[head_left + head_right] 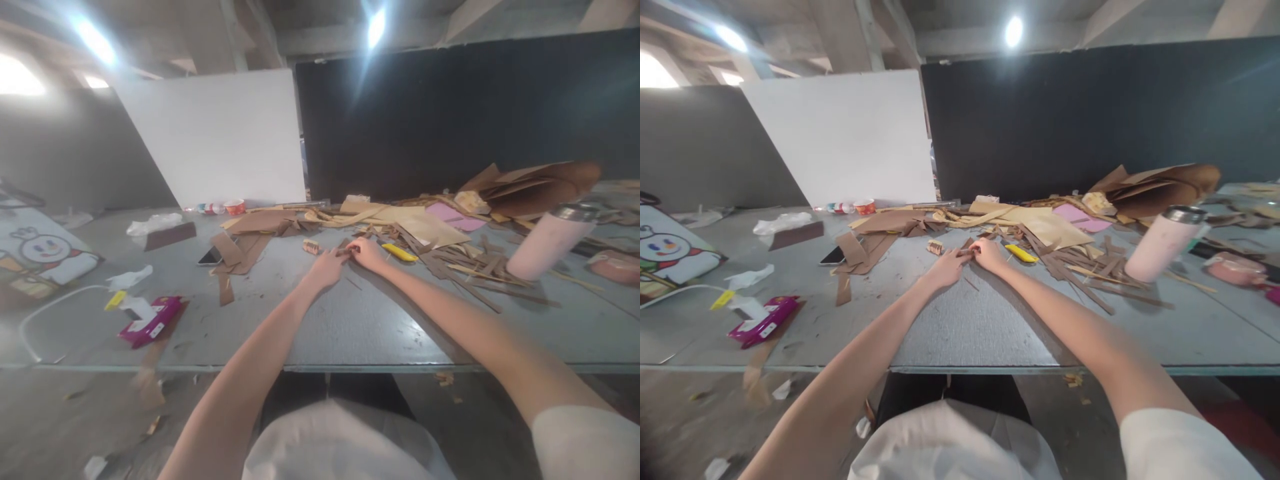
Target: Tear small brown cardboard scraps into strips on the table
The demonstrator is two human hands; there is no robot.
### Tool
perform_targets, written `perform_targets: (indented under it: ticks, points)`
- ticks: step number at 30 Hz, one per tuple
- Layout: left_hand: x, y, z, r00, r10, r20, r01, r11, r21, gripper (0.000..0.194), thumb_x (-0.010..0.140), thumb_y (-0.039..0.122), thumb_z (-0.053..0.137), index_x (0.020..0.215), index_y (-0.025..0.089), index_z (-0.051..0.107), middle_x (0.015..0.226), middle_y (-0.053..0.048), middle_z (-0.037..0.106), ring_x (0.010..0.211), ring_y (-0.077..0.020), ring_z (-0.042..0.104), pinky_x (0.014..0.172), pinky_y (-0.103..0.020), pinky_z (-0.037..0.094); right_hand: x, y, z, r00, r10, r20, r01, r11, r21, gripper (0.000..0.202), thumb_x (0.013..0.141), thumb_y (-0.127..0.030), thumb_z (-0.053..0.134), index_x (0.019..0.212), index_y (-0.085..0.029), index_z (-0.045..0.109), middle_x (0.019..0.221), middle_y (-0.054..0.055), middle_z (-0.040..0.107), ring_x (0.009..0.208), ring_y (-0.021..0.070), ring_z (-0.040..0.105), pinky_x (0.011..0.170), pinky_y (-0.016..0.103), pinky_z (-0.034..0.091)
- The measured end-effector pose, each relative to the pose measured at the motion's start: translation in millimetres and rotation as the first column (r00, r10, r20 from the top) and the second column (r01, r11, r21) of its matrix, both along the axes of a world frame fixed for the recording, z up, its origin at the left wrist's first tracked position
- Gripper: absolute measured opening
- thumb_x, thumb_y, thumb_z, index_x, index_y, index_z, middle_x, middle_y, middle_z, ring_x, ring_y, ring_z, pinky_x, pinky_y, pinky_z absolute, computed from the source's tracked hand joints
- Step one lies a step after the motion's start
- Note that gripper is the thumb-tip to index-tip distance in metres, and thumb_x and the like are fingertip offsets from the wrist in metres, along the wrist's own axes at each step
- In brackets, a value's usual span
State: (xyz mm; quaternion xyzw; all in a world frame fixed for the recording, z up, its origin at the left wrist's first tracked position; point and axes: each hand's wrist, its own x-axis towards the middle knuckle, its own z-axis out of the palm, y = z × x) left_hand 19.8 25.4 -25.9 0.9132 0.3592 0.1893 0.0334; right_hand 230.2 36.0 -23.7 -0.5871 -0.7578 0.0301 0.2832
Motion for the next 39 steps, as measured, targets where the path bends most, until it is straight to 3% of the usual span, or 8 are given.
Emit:
perform_targets:
  ticks: [4,7,13,18,25,30,39]
  points:
    - [-3,2,0.9,0.982,0.097,0.164,-0.075,0.988,-0.133,0.055,0.097,0.013,0.051,0.147,0.025,0.072,0.131,-0.017,0.077,0.12,-0.0336,0.071,0.11,-0.043,0.052,0,0,-0.1,1.0,0.001,0.006,-0.001,1.0,0.012,0.031,0.096,-0.012,0.061,0.112,-0.022,0.085,0.114,0.009,0.078,0.098,0.0219,0.07,0.09,0.031,0.049]
    - [-5,4,0.3,0.976,0.091,0.196,-0.061,0.986,-0.152,0.057,0.094,0.009,0.051,0.143,0.025,0.075,0.131,-0.017,0.077,0.123,-0.0334,0.072,0.111,-0.042,0.052,-2,-1,0.8,0.999,-0.019,0.027,0.019,1.0,0.004,0.03,0.098,-0.013,0.059,0.111,-0.021,0.085,0.115,0.01,0.078,0.101,0.0228,0.071,0.091,0.032,0.049]
    - [-7,9,-2.9,0.978,0.031,0.204,-0.005,0.992,-0.129,0.06,0.086,0.006,0.053,0.139,0.022,0.077,0.14,-0.015,0.076,0.137,-0.0322,0.065,0.121,-0.043,0.048,-4,-16,4.6,0.988,0.067,0.14,-0.075,0.996,0.048,0.038,0.1,-0.012,0.054,0.119,-0.021,0.085,0.119,0.012,0.078,0.11,0.0252,0.069,0.108,0.04,0.039]
    - [-8,13,-3.5,0.976,0.029,0.215,0.002,0.989,-0.145,0.055,0.085,0.005,0.054,0.13,0.021,0.081,0.134,-0.015,0.079,0.132,-0.0322,0.069,0.12,-0.044,0.05,-2,-28,9.9,0.96,0.174,0.219,-0.183,0.983,0.024,0.043,0.101,-0.011,0.052,0.125,-0.026,0.085,0.113,0.01,0.075,0.111,0.0248,0.066,0.109,0.042,0.035]
    - [-10,9,4.5,0.98,0.128,0.152,-0.093,0.971,-0.22,0.057,0.092,0.004,0.051,0.141,0.019,0.075,0.14,-0.017,0.076,0.135,-0.0286,0.067,0.118,-0.04,0.049,-3,-31,14.7,0.937,0.184,0.296,-0.192,0.981,-0.001,0.038,0.101,-0.013,0.056,0.125,-0.022,0.084,0.118,0.012,0.072,0.115,0.0256,0.064,0.107,0.041,0.037]
    - [-10,7,10.1,0.99,0.125,0.063,-0.109,0.97,-0.216,0.062,0.091,0.0,0.048,0.144,0.019,0.073,0.146,-0.014,0.073,0.14,-0.0253,0.064,0.122,-0.036,0.045,-3,-31,13.8,0.947,0.177,0.267,-0.183,0.983,-0.003,0.041,0.101,-0.011,0.055,0.127,-0.024,0.084,0.115,0.01,0.072,0.112,0.0241,0.065,0.108,0.039,0.038]
    - [-11,10,3.9,0.99,0.12,0.073,-0.103,0.973,-0.206,0.068,0.088,-0.005,0.045,0.145,0.017,0.072,0.152,-0.012,0.071,0.145,-0.0243,0.061,0.126,-0.037,0.043,-5,-26,7.2,0.973,0.09,0.21,-0.092,0.996,-0.003,0.042,0.097,-0.007,0.051,0.121,-0.02,0.084,0.121,0.012,0.074,0.112,0.0251,0.067,0.11,0.043,0.035]
